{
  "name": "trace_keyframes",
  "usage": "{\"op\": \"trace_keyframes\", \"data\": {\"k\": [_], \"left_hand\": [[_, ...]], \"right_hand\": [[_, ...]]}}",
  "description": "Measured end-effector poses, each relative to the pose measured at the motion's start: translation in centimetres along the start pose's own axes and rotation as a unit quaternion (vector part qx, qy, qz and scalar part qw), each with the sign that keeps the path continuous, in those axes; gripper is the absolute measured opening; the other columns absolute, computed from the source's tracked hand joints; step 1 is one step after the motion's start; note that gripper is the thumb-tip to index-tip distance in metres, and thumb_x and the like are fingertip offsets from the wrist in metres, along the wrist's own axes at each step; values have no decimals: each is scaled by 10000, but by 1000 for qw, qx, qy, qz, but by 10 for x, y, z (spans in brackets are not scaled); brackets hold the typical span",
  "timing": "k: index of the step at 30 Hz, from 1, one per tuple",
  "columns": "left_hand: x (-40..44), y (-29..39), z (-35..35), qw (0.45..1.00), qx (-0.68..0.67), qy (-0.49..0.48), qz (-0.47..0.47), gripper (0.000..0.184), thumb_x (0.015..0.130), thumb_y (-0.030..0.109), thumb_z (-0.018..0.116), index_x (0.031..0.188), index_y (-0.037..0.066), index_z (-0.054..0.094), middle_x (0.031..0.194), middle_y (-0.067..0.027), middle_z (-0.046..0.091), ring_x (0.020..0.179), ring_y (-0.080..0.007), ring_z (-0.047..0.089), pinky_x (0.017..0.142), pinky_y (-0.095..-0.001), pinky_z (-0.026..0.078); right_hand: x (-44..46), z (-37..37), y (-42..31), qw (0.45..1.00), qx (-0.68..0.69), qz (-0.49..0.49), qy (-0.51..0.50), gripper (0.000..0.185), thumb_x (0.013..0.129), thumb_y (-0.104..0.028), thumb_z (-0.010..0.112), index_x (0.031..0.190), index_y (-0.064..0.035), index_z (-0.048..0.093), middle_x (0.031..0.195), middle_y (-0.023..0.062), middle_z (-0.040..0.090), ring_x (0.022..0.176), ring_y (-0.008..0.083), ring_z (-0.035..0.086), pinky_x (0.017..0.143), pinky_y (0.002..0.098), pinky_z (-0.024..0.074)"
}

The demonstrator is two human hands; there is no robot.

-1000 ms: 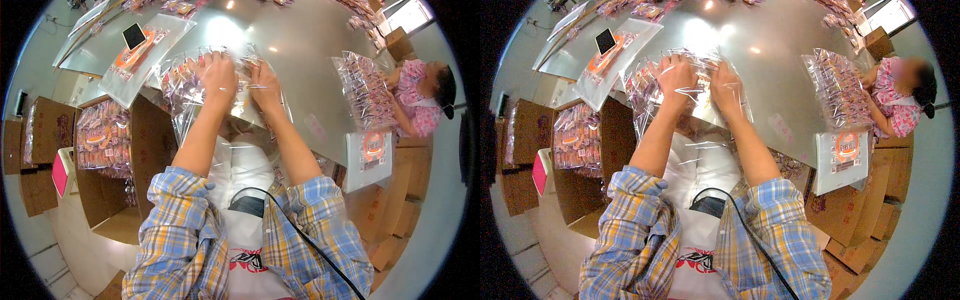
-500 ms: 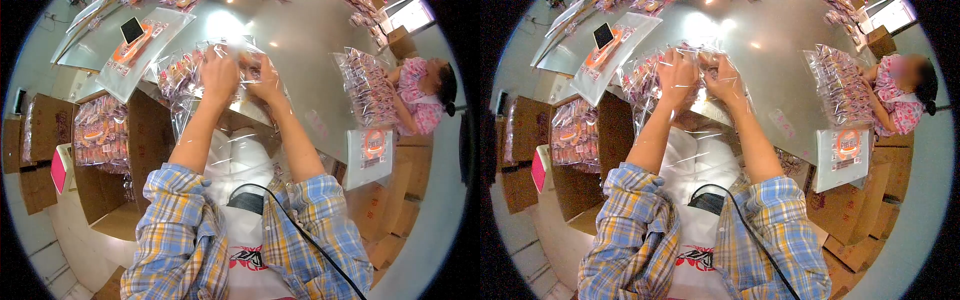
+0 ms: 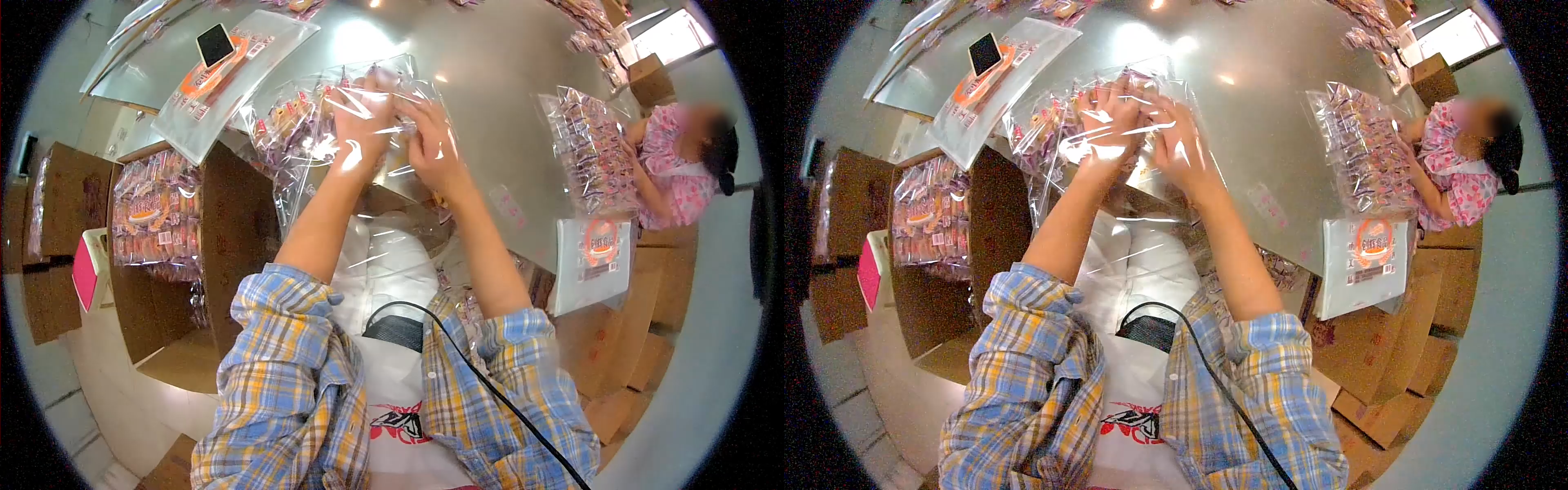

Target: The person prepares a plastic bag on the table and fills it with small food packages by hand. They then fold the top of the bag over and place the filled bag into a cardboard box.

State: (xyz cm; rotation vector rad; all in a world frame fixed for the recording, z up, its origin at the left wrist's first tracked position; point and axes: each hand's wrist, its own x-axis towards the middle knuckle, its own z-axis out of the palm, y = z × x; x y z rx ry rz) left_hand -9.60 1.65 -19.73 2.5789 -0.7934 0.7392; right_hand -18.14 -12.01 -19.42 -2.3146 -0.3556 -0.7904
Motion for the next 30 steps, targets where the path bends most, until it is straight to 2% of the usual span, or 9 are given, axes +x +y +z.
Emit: {"op": "trace_keyframes", "data": {"k": [6, 9, 12, 15, 18, 21, 24, 27, 30], "left_hand": [[-5, -4, 7, 997, -1, 52, 58, 238, 871, 145, 625, 1097, 130, 699, 1304, -61, 660, 1329, -247, 573, 1109, -620, 361], [-5, -4, 1, 998, -30, 1, 55, 269, 858, 160, 647, 1122, 160, 699, 1250, -45, 677, 1262, -243, 613, 1111, -623, 355], [-1, -5, 6, 998, -43, -18, 44, 321, 870, 193, 660, 1187, 215, 704, 1318, -54, 669, 1238, -257, 634, 1141, -596, 335], [-5, -6, 5, 998, 18, 14, 55, 323, 887, 208, 668, 1208, 225, 691, 1319, -86, 664, 1232, -270, 634, 1153, -585, 328], [-10, -5, 1, 997, -13, 73, 39, 297, 907, 184, 644, 1202, 184, 676, 1209, -109, 690, 1191, -289, 645, 1149, -613, 325], [-14, -8, 0, 992, 28, 106, 63, 295, 917, 158, 621, 1210, 144, 658, 1169, -112, 704, 1148, -287, 656, 1151, -621, 318], [-15, -8, -3, 999, 12, 31, 18, 304, 919, 132, 612, 1222, 113, 634, 1213, -124, 693, 1123, -292, 663, 1163, -630, 298], [-15, -7, -10, 1000, -21, 20, 1, 294, 911, 126, 625, 1204, 93, 625, 1209, -110, 694, 1135, -288, 656, 1158, -638, 296], [-17, -11, -12, 999, -32, 13, 6, 304, 912, 171, 652, 1201, 77, 651, 1210, -65, 704, 1189, -291, 630, 1145, -638, 305]], "right_hand": [[-40, -11, -50, 959, -253, 116, -48, 599, 801, -53, 701, 1375, 7, 540, 1362, 215, 547, 1133, 463, 601, 1005, 509, 498], [-40, -11, -54, 923, -223, 294, -103, 521, 837, -72, 683, 1335, 14, 557, 1304, 219, 571, 1109, 442, 616, 955, 490, 519], [-42, -5, -37, 941, -258, 216, -27, 439, 915, -153, 679, 1315, -10, 568, 1244, 216, 608, 1042, 389, 648, 861, 459, 544], [-40, 3, -40, 949, -88, 302, 35, 368, 979, -170, 630, 1302, 0, 586, 1200, 230, 632, 1065, 381, 645, 871, 439, 536], [-36, 10, -42, 957, -71, 262, 102, 325, 1000, -203, 600, 1210, 44, 583, 1164, 250, 611, 1091, 445, 604, 915, 486, 506], [-28, 10, -48, 952, -53, 284, 102, 399, 998, -267, 611, 1238, 51, 592, 1222, 255, 613, 1138, 434, 594, 951, 516, 478], [-31, 27, -23, 919, -302, 243, 67, 524, 985, -416, 629, 1232, 45, 608, 1195, 238, 662, 1123, 414, 625, 971, 521, 470], [-26, 15, -35, 901, -285, 317, -75, 512, 952, -440, 655, 1161, 26, 611, 1152, 230, 682, 1117, 417, 634, 952, 524, 473], [-22, 17, -48, 932, -152, 330, -1, 453, 918, -383, 693, 1155, -17, 569, 1090, 231, 692, 1047, 445, 652, 919, 510, 490]]}}
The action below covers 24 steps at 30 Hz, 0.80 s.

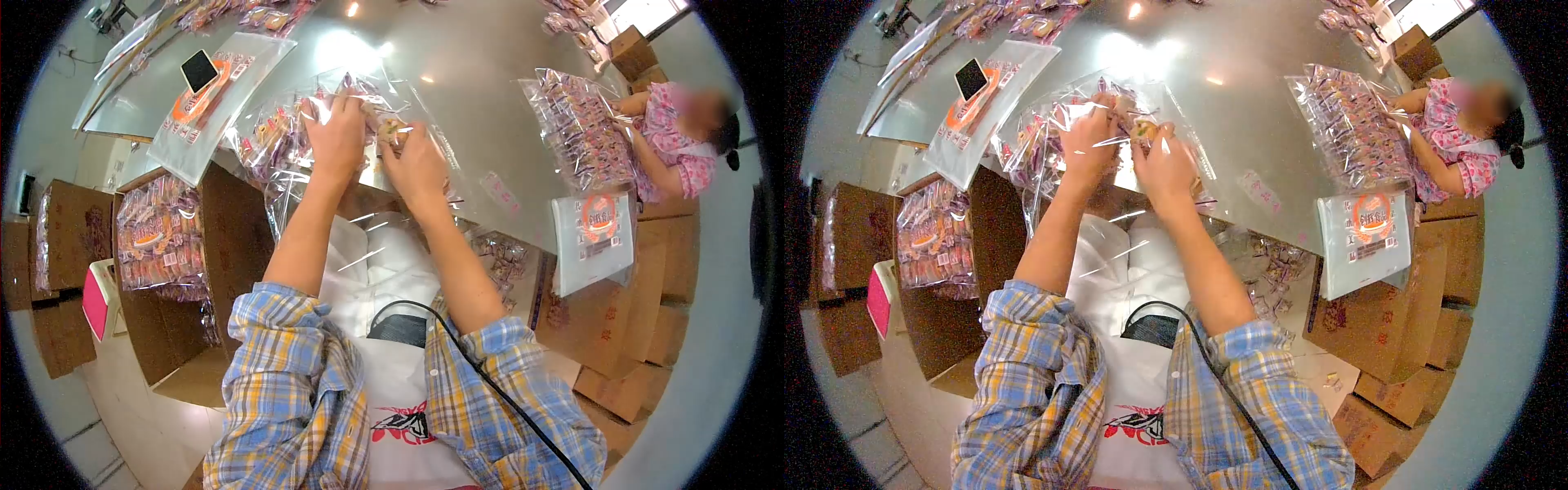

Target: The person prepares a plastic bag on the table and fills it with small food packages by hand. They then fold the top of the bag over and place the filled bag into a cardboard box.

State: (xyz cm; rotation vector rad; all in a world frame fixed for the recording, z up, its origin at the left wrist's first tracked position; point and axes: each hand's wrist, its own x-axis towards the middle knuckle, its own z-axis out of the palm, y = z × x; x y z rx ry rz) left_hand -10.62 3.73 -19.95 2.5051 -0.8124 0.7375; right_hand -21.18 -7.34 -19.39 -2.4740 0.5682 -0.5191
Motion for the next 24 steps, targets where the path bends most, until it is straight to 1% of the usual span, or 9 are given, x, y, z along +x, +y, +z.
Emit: {"op": "trace_keyframes", "data": {"k": [3, 8, 11, 12, 16, 17, 18, 21, 24], "left_hand": [[-1, -7, 8, 998, -7, 58, 35, 364, 910, 221, 694, 1251, 99, 668, 1193, -123, 729, 1158, -343, 664, 1179, -615, 269], [0, -6, 5, 995, -75, 48, 41, 318, 862, 178, 737, 1168, 99, 703, 1122, -102, 751, 1221, -321, 659, 1190, -572, 274], [3, -1, 1, 993, -82, 71, 52, 237, 853, 171, 703, 1062, 60, 714, 1061, -113, 761, 1136, -294, 696, 1145, -579, 341], [4, 0, -1, 994, -69, 64, 54, 248, 850, 156, 697, 1081, 65, 709, 1077, -101, 753, 1141, -290, 693, 1149, -575, 341], [4, 2, -1, 998, -33, 3, 55, 397, 842, 81, 661, 1240, 88, 666, 1239, -81, 688, 1240, -284, 633, 1169, -577, 329], [4, 2, 0, 997, -20, -6, 69, 420, 841, 90, 664, 1261, 85, 659, 1264, -92, 676, 1271, -293, 608, 1171, -587, 323], [4, 3, 0, 997, -7, -13, 82, 442, 841, 99, 666, 1283, 82, 651, 1289, -103, 663, 1303, -302, 583, 1173, -597, 317], [3, 13, -3, 997, 22, -19, 76, 614, 806, 240, 731, 1376, 60, 591, 1307, -143, 645, 1367, -343, 504, 1183, -633, 276], [1, 28, 1, 999, 21, 0, 49, 577, 839, 336, 740, 1336, 66, 625, 1275, -176, 647, 1358, -364, 500, 1178, -678, 243]], "right_hand": [[0, 1, -4, 996, 15, -57, 71, 412, 860, -183, 704, 1207, -25, 548, 1134, 236, 622, 997, 459, 657, 815, 533, 542], [10, 19, -3, 993, 63, -15, 99, 478, 870, -123, 670, 1314, -3, 538, 1207, 261, 595, 1104, 469, 611, 937, 528, 516], [18, 51, 23, 969, 61, -168, 168, 586, 878, -72, 630, 1422, 60, 459, 1352, 294, 528, 1113, 470, 620, 927, 513, 541], [16, 39, 19, 981, 123, -132, 65, 638, 876, -38, 608, 1470, 79, 406, 1431, 327, 490, 1226, 499, 561, 1047, 508, 487], [-15, 28, 20, 973, 125, -184, 54, 674, 852, 8, 588, 1497, 37, 395, 1402, 308, 535, 1323, 464, 501, 1159, 510, 374], [-41, 12, 19, 984, 135, -118, 13, 677, 839, -12, 626, 1487, -19, 430, 1390, 279, 553, 1302, 428, 531, 1128, 497, 408], [-52, -13, 16, 981, 66, -99, -154, 671, 829, -65, 685, 1461, -67, 462, 1349, 254, 573, 1260, 411, 547, 1144, 539, 360], [-91, -27, 50, 964, 51, -248, 78, 466, 829, -134, 750, 1270, -59, 618, 1216, 204, 635, 1058, 374, 623, 967, 498, 471], [-79, -67, 39, 929, -74, -216, 291, 263, 856, -174, 763, 1079, -46, 709, 1042, 150, 700, 894, 349, 660, 779, 440, 532]]}}
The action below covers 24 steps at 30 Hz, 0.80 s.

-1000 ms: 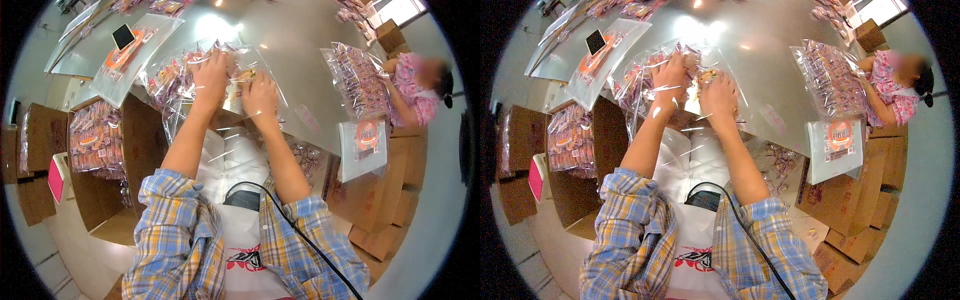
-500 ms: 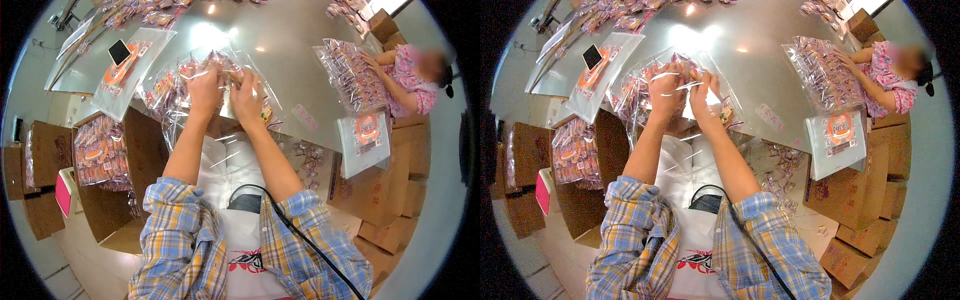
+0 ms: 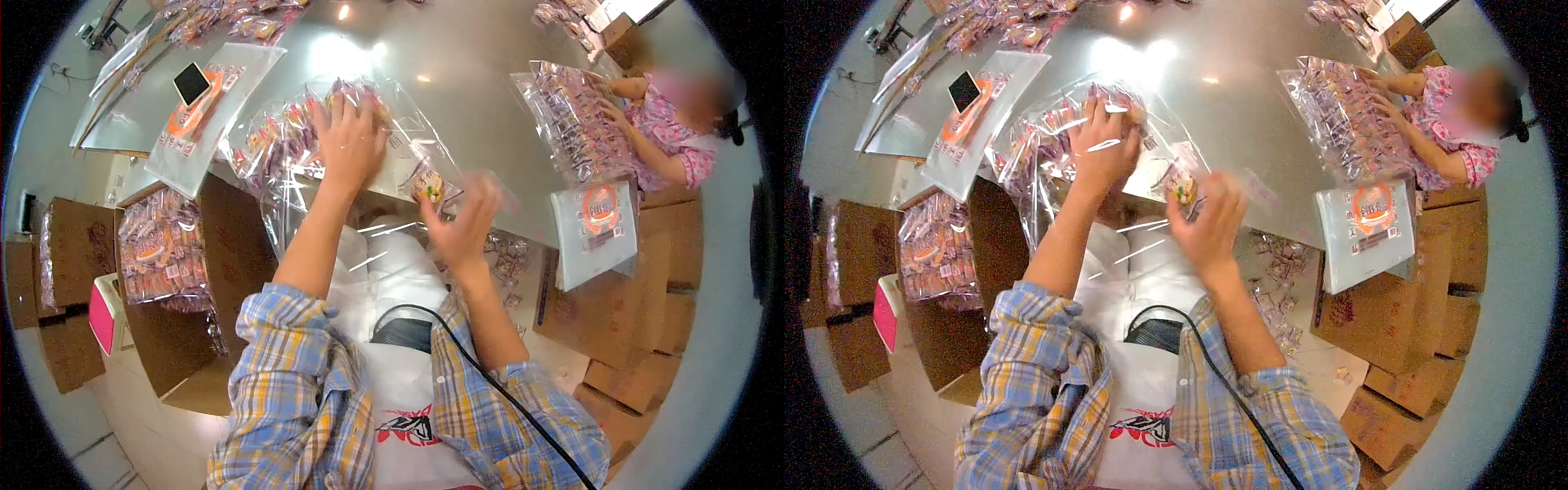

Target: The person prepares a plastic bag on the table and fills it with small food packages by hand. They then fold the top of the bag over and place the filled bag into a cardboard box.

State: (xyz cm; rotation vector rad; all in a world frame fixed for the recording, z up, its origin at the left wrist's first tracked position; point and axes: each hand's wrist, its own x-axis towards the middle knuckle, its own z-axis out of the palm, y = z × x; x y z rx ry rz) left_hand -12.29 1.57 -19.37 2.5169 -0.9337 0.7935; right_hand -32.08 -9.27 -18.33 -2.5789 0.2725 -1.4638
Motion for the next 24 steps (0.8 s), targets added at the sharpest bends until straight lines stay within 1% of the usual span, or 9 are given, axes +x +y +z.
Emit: {"op": "trace_keyframes", "data": {"k": [3, 5, 8, 12, 15, 18, 19, 22, 24], "left_hand": [[1, 9, 16, 999, -11, -23, -23, 533, 891, 377, 695, 1340, 94, 649, 1409, -247, 585, 1393, -400, 489, 1162, -732, 195], [5, 18, 26, 999, -11, 30, -21, 584, 861, 362, 732, 1370, 95, 631, 1439, -205, 580, 1395, -389, 487, 1177, -715, 178], [2, 21, 56, 998, -16, 68, 1, 607, 807, 298, 779, 1363, 105, 630, 1431, -145, 600, 1395, -356, 493, 1181, -688, 209], [8, 26, 33, 996, -53, 63, 20, 474, 840, 220, 707, 1266, 19, 658, 1378, -166, 631, 1326, -380, 540, 1145, -658, 316], [3, -1, 53, 993, 96, 38, 59, 534, 871, 334, 697, 1357, 121, 631, 1364, -96, 637, 1322, -308, 547, 1156, -619, 296], [9, -13, 33, 991, 132, -6, 37, 511, 920, 304, 649, 1395, 120, 608, 1400, -53, 630, 1354, -258, 550, 1167, -602, 281], [10, -28, 39, 988, 150, -8, 43, 506, 925, 301, 649, 1394, 116, 606, 1406, -48, 628, 1354, -257, 549, 1166, -600, 284], [16, -34, 24, 992, 124, -9, 35, 490, 911, 254, 686, 1379, 131, 612, 1440, -94, 598, 1353, -266, 546, 1146, -639, 286], [6, -41, 10, 992, 118, -22, 44, 527, 898, 241, 706, 1401, 138, 587, 1421, -128, 591, 1352, -301, 540, 1125, -685, 288]], "right_hand": [[27, 9, 20, 994, -26, 74, -77, 169, 912, -209, 725, 980, -54, 725, 935, 137, 716, 821, 375, 676, 718, 436, 544], [14, 19, 36, 943, 139, 210, -216, 170, 946, -209, 693, 978, -46, 728, 891, 142, 717, 820, 390, 680, 731, 452, 540], [17, 5, 16, 950, 162, 181, -198, 156, 972, -166, 654, 996, -33, 733, 904, 179, 715, 809, 398, 685, 709, 445, 537], [4, 1, 16, 946, 176, 215, -169, 128, 965, -127, 660, 1007, -28, 730, 896, 173, 718, 782, 375, 686, 688, 427, 535], [7, -4, 21, 949, 161, 229, -144, 118, 959, -104, 665, 1023, -29, 729, 897, 157, 719, 766, 355, 686, 683, 412, 533], [15, -5, 25, 957, 139, 214, -136, 97, 950, -87, 671, 1012, -35, 725, 893, 126, 716, 753, 325, 682, 673, 396, 531], [16, -5, 25, 960, 132, 205, -136, 87, 947, -82, 674, 1003, -37, 723, 891, 114, 714, 749, 313, 680, 668, 391, 531], [4, -7, 14, 999, 10, 5, -30, 49, 915, -69, 682, 948, -46, 710, 838, 85, 684, 742, 297, 670, 682, 400, 535], [-35, -14, 0, 943, 239, -200, -114, 154, 797, -53, 762, 938, -54, 701, 893, 99, 677, 831, 330, 668, 734, 400, 544]]}}
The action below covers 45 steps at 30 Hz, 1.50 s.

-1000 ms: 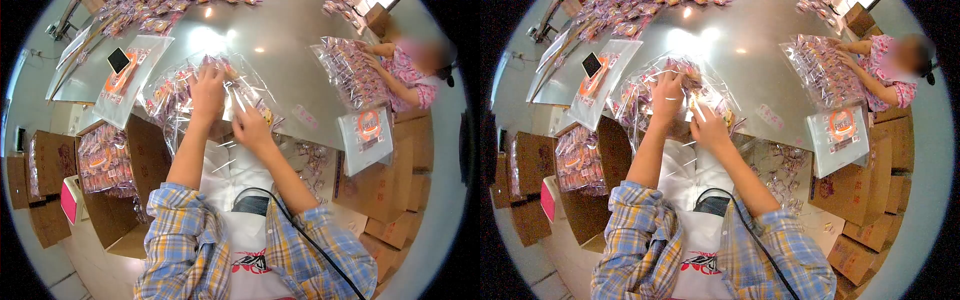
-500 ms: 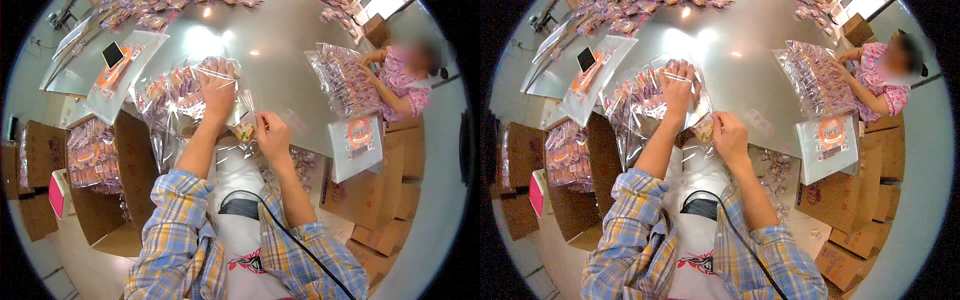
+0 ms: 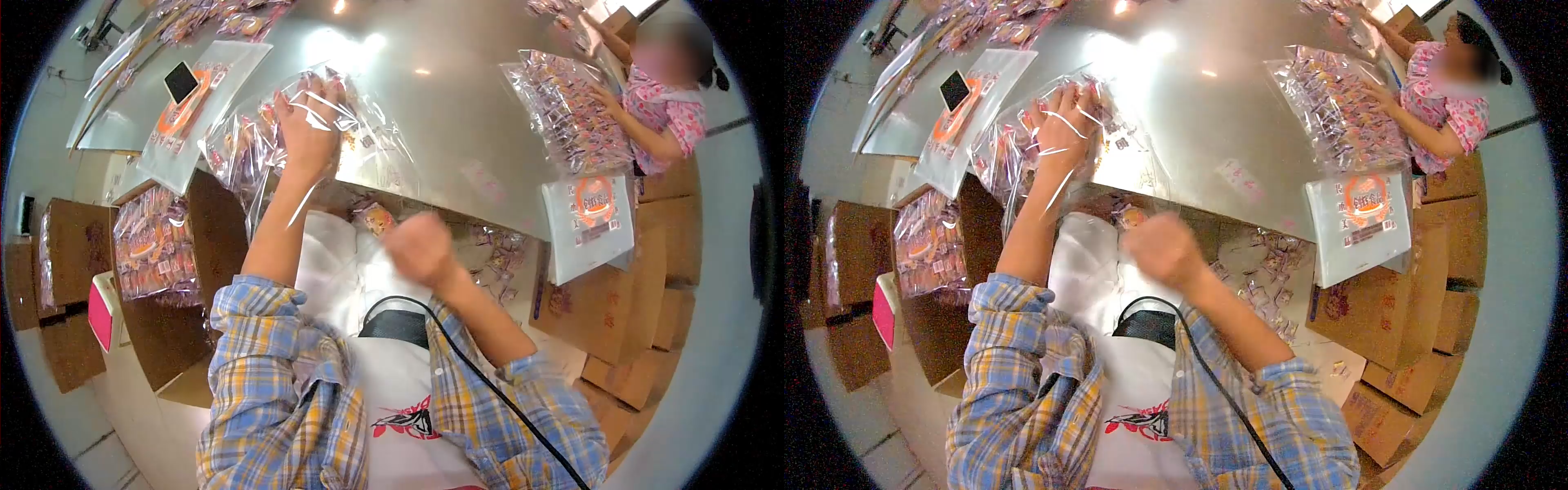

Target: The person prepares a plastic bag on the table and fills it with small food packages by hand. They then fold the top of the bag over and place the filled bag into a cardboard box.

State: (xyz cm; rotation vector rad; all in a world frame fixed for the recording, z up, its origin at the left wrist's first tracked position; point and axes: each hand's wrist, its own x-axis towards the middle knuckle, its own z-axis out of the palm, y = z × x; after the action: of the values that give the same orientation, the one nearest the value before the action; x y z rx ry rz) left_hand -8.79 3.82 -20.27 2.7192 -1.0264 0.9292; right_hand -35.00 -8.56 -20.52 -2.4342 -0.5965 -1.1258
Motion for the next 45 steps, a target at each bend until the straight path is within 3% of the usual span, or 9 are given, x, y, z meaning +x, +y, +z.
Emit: {"op": "trace_keyframes", "data": {"k": [1, 9, 12, 19, 24, 27, 30, 38, 45], "left_hand": [[-4, -6, -1, 1000, 4, -24, -5, 528, 899, 253, 708, 1398, 137, 583, 1413, -127, 594, 1350, -311, 539, 1125, -690, 285], [-17, -26, 5, 994, -64, 63, -57, 578, 837, 325, 793, 1357, 150, 611, 1379, -154, 633, 1347, -353, 539, 1142, -673, 274], [-14, -23, -13, 994, -48, -48, -88, 584, 903, 418, 739, 1416, 177, 598, 1452, -129, 592, 1400, -322, 493, 1136, -629, 338], [-27, -33, -1, 988, -101, 8, -121, 536, 877, 301, 786, 1374, 171, 630, 1425, -199, 576, 1365, -444, 485, 1103, -559, 426], [-23, -26, -14, 988, -55, 3, -145, 468, 909, 296, 708, 1369, 248, 635, 1425, -107, 611, 1290, -342, 560, 1127, -645, 317], [-22, -27, -3, 988, -55, 40, -138, 463, 896, 262, 706, 1353, 248, 638, 1391, -93, 634, 1284, -323, 568, 1124, -646, 327], [-23, -29, -8, 995, -56, 67, -53, 476, 878, 236, 705, 1349, 229, 642, 1349, -96, 656, 1278, -309, 580, 1118, -651, 343], [-21, -25, -18, 982, -60, -12, -181, 439, 945, 337, 675, 1349, 166, 658, 1384, -48, 637, 1360, -286, 523, 1183, -684, 215], [-22, -26, -15, 975, -63, -19, -210, 417, 971, 398, 620, 1338, 205, 672, 1346, -35, 673, 1337, -284, 561, 1181, -715, 168]], "right_hand": [[-18, 9, -23, 983, 111, 12, -149, 324, 758, -78, 778, 1063, -24, 686, 1045, 133, 674, 958, 366, 654, 854, 443, 538], [-39, 67, -7, 921, -87, 310, -221, 564, 776, -184, 793, 1271, 12, 608, 1182, 179, 643, 1064, 348, 606, 926, 452, 503], [-49, 84, 1, 932, -78, 297, -192, 479, 808, -192, 787, 1219, -8, 623, 1149, 155, 647, 969, 348, 622, 891, 456, 511], [14, 63, -33, 914, 101, 390, -47, 396, 863, -124, 757, 1217, -26, 609, 1031, 168, 606, 856, 354, 637, 797, 454, 542], [47, 104, -15, 936, 59, 332, 102, 544, 958, -46, 649, 1474, 9, 485, 1419, 306, 381, 1215, 432, 540, 1005, 447, 488], [60, 117, -6, 925, 85, 361, 85, 539, 970, -40, 608, 1480, 40, 456, 1443, 329, 376, 1314, 511, 461, 1082, 518, 432], [75, 119, 3, 908, 114, 394, 91, 511, 978, -48, 596, 1464, 49, 473, 1461, 334, 380, 1320, 489, 474, 1089, 503, 434], [85, 108, 19, 943, -146, 276, 115, 424, 952, -37, 633, 1373, 9, 601, 1325, 300, 569, 1243, 444, 551, 1052, 481, 457], [62, 95, 25, 994, 26, 110, 15, 459, 811, 19, 728, 1251, -110, 729, 1260, 184, 642, 1171, 395, 618, 990, 480, 526]]}}
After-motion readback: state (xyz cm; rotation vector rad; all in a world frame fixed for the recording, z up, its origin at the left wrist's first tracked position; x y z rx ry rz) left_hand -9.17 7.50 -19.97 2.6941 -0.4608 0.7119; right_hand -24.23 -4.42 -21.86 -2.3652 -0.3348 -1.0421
